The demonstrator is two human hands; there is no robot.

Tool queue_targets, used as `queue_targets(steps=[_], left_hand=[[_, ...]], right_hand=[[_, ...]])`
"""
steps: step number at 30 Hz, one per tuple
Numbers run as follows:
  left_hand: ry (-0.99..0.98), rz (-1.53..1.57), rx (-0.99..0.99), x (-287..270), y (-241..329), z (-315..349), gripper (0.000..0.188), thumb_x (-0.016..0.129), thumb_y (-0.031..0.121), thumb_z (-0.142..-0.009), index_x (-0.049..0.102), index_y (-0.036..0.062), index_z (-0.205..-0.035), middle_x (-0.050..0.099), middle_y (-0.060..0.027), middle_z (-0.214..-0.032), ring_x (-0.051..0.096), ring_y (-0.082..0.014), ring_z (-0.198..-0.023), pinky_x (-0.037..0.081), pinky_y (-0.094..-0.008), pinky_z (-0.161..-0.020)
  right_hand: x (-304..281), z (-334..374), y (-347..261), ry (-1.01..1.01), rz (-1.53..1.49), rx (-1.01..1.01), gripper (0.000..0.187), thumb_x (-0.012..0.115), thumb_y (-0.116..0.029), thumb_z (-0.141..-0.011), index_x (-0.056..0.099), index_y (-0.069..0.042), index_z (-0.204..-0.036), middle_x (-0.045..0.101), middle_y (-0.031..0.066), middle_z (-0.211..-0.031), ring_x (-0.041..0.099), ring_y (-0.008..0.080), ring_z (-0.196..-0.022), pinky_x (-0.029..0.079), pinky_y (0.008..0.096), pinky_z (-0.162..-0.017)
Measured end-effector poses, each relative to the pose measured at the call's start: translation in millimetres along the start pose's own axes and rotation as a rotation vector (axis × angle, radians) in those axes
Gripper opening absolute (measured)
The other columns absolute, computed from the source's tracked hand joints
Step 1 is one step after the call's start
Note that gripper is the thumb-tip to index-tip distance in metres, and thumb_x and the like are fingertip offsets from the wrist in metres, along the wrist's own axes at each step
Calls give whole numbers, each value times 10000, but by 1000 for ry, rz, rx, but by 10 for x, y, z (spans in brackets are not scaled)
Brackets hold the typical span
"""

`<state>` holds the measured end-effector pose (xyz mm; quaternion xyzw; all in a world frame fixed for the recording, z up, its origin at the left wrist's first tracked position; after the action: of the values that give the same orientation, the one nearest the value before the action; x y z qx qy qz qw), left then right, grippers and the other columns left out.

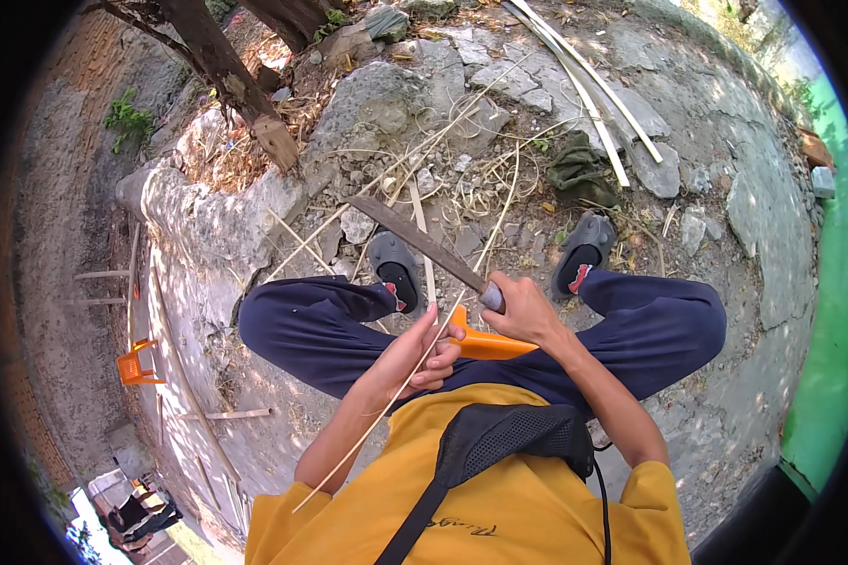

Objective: The person handles and bends a bamboo strip by hand, then scrapes along the length of the strip using a knife.

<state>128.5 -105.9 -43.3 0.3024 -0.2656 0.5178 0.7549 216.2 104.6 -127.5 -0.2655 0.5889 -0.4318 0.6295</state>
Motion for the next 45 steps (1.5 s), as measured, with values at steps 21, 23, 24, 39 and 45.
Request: queue_targets(steps=[21, 23, 24, 39, 45], left_hand=[[175, 304, 60, 129, -411, -194, 368, 376, 377, -1112, 417, 197, -793, 277, 63, -487, 206, -71, -320, 171, -240, -335], [173, 317, 58, 127, -394, -168, 369, 377, 376, -1112, 415, 197, -792, 277, 63, -488, 206, -71, -321, 172, -239, -334], [166, 330, 57, 138, -390, -163, 369, 378, 374, -1112, 412, 196, -790, 277, 64, -488, 206, -70, -321, 172, -238, -332], [139, 411, 59, 181, -376, -181, 367, 388, 365, -1108, 425, 193, -786, 288, 60, -472, 236, -72, -301, 188, -230, -313], [141, 401, 59, 154, -401, -214, 371, 386, 366, -1109, 422, 191, -783, 286, 60, -469, 238, -72, -299, 189, -230, -307]], right_hand=[[83, 158, 45, -40, -69, 69, 287, 710, -224, -712, 623, -7, -878, 638, 267, -670, 658, 476, -682, 551, 514, -667], [63, 156, -19, -44, -81, 45, 282, 707, -217, -712, 624, -4, -878, 635, 269, -667, 657, 477, -684, 551, 515, -670], [39, 141, -26, -47, -63, 20, 274, 703, -210, -713, 625, -1, -872, 634, 274, -670, 655, 480, -687, 551, 517, -676], [-14, 209, -17, -23, -72, 48, 265, 702, -179, -705, 648, -1, -894, 636, 250, -672, 654, 458, -666, 534, 488, -654], [-42, 108, 161, -83, -111, 144, 277, 705, -186, -704, 662, -8, -912, 646, 241, -678, 664, 449, -672, 539, 480, -655]])
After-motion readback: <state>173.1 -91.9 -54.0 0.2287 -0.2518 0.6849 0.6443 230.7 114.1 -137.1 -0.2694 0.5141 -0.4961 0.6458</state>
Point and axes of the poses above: each hand's wrist, its own z-axis away from the middle knuckle, its own x-axis out of the palm, y = z × x, the point moved 1 cm from there along -z, towards the middle knuckle
